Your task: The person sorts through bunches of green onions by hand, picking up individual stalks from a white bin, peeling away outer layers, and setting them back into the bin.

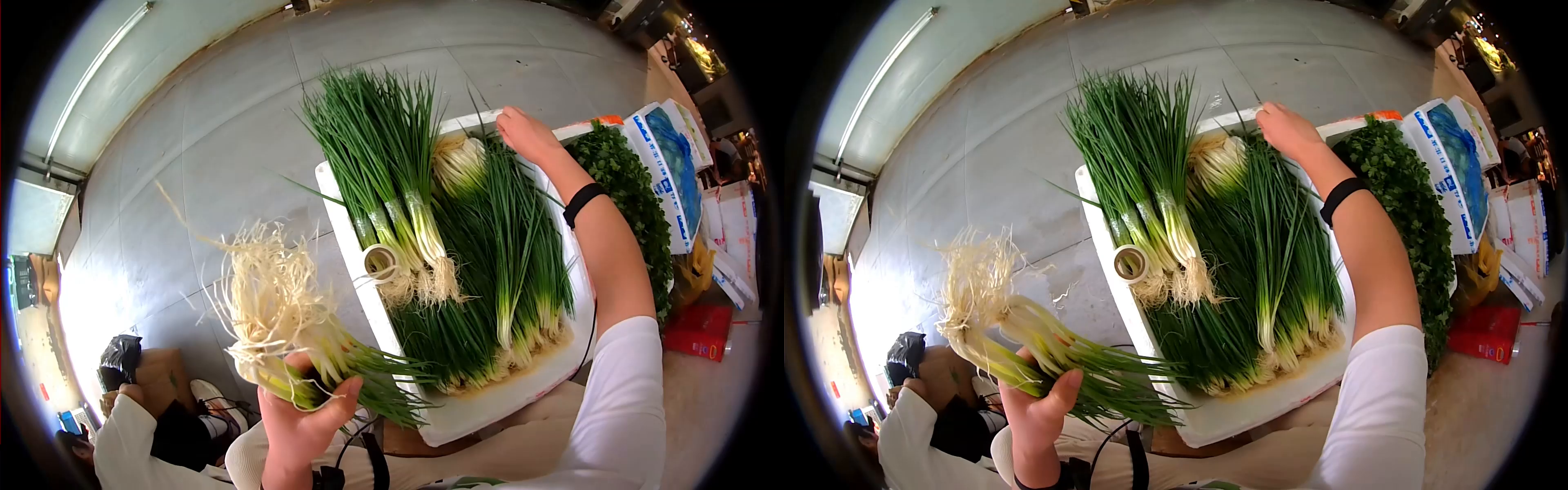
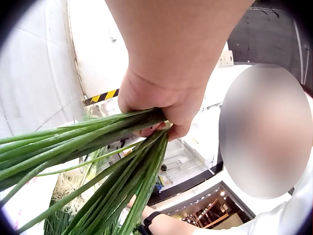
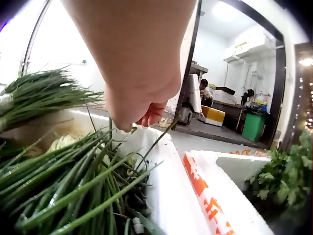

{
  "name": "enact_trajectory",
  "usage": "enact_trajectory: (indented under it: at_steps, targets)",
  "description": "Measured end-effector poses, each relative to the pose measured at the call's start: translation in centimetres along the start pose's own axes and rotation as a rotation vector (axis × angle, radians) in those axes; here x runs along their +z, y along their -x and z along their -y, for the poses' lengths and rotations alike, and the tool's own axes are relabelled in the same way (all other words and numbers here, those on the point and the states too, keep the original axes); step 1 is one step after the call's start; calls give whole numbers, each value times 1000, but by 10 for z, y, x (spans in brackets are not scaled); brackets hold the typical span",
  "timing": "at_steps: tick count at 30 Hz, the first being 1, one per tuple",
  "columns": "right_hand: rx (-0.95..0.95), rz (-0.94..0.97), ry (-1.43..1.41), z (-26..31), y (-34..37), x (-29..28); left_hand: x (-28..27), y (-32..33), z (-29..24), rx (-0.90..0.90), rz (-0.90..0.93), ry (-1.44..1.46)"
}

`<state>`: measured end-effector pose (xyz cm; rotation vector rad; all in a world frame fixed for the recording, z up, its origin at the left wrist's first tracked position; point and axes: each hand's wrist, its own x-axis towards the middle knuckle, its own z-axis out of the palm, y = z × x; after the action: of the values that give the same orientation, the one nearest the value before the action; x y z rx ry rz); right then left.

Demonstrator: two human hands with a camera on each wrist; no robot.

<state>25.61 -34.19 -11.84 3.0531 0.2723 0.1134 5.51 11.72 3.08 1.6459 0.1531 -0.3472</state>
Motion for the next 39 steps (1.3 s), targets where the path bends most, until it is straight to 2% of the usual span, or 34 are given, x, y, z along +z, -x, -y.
enact_trajectory:
  at_steps: [4, 7, 9, 11, 14, 17, 18, 22, 24, 25, 27, 30, 31, 39]
  targets:
    - [-100, 121, 189, -10, -5, 19, -3, -3, 10, 72, -17, -69]
    - [-167, 161, 332, -14, -7, 35, -1, -7, 8, 42, -20, -63]
    - [-200, 177, 407, -15, -13, 43, 0, -9, 4, -47, -27, 26]
    - [-234, 195, 476, -15, -17, 50, 3, -11, 7, -30, -44, 25]
    - [-252, 242, 550, -9, -16, 34, 2, -10, 4, -25, -30, 40]
    - [-69, 236, 304, -5, -12, -1, -1, -8, 2, 2, 5, 61]
    - [-101, 135, 309, -5, -7, -14, -1, -6, 1, -5, 15, 76]
    - [-31, 18, 313, 15, 11, -81, -2, 3, -7, 13, 74, 135]
    - [59, -248, -317, 80, 36, -142, -6, 7, -3, 52, 145, 157]
    - [101, -256, -613, 107, 51, -162, -6, 10, -4, 62, 140, 166]
    - [26, -251, -905, 168, 92, -202, -2, 15, -7, 70, 174, 202]
    - [-304, -289, -984, 230, 136, -233, -1, 24, -7, 115, 243, 213]
    - [-338, -265, -1038, 245, 146, -239, -1, 29, -6, 132, 288, 211]
    - [-156, -141, -1286, 291, 191, -246, -8, 55, -10, 222, 342, 248]
